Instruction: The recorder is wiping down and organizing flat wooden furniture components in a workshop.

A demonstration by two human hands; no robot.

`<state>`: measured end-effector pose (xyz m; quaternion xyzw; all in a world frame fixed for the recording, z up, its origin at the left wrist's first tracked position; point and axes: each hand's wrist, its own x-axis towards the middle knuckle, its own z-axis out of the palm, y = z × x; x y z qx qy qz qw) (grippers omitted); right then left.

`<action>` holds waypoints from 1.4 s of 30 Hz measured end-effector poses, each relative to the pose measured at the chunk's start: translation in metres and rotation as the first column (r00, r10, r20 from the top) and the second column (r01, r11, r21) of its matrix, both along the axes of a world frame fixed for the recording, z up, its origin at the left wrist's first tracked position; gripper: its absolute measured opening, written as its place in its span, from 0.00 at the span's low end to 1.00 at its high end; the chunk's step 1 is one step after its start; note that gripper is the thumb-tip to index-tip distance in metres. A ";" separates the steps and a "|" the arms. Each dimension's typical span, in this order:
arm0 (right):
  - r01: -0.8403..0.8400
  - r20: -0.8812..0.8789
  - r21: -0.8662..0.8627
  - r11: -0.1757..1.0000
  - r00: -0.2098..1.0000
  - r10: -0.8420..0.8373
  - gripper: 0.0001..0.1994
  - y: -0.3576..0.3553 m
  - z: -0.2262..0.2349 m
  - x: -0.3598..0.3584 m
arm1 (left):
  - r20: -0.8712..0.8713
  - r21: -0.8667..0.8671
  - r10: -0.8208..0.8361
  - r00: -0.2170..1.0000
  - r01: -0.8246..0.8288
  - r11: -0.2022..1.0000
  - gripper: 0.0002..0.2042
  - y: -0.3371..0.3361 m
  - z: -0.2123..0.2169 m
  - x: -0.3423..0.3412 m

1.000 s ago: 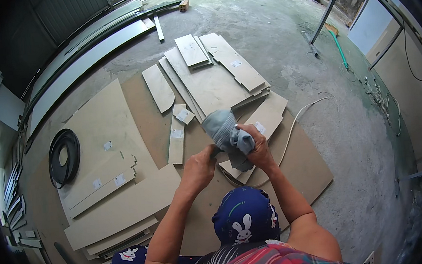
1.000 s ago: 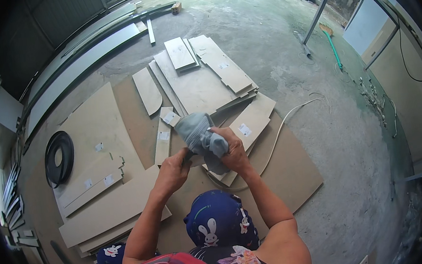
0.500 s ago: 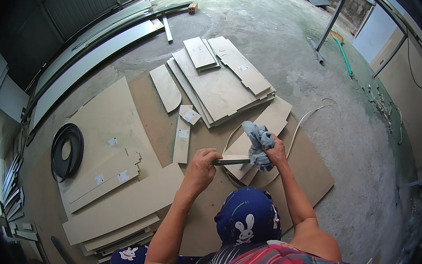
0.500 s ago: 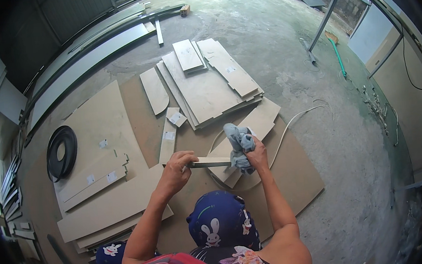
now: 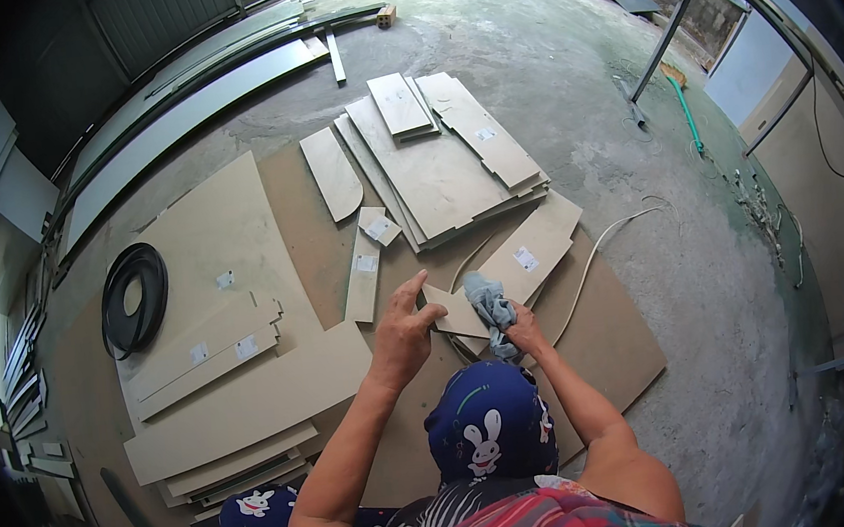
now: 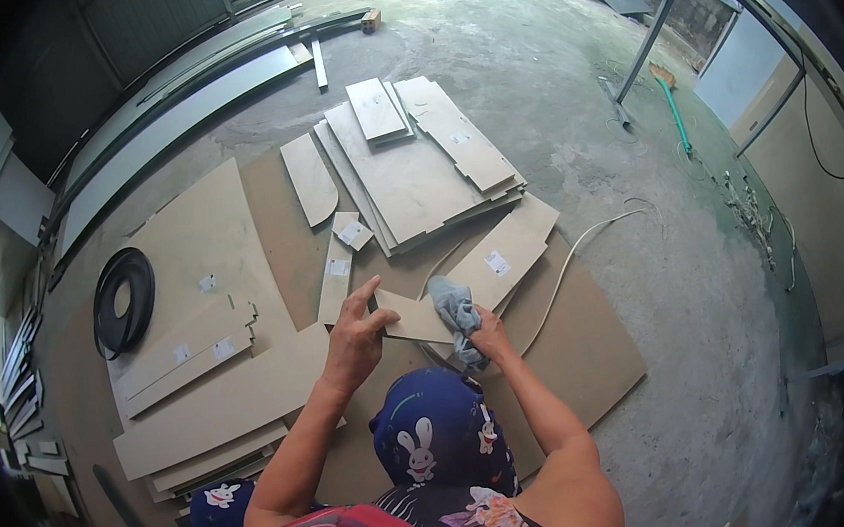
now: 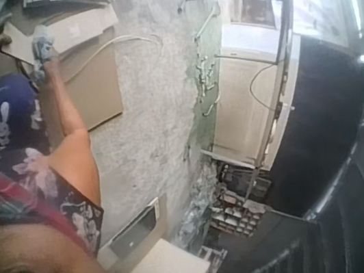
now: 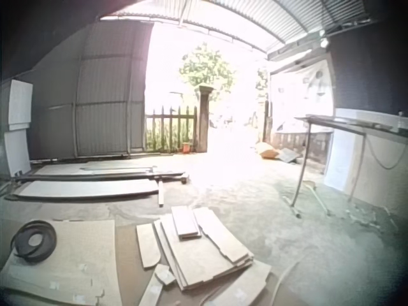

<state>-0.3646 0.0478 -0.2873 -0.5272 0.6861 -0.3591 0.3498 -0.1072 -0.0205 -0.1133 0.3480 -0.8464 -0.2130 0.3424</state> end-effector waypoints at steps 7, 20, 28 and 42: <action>0.207 -0.269 0.015 0.978 0.943 -0.195 0.25 0.014 -0.002 -0.001 | -0.012 -0.001 0.051 0.999 -0.051 0.999 0.13 -0.005 -0.005 0.002; 0.128 -0.406 0.157 0.979 0.912 -0.054 0.22 0.017 -0.001 0.001 | -0.005 0.016 0.114 0.993 -0.114 0.993 0.13 -0.010 -0.027 0.028; 0.500 -0.283 -0.131 0.856 0.809 -0.515 0.26 0.023 0.007 -0.027 | 0.181 -0.005 0.242 0.953 -0.246 0.969 0.12 -0.012 -0.030 0.039; -0.110 -0.215 -0.499 0.860 0.977 0.000 0.26 -0.002 0.078 0.093 | 0.155 0.497 0.222 0.963 -0.270 0.824 0.10 0.006 -0.010 0.037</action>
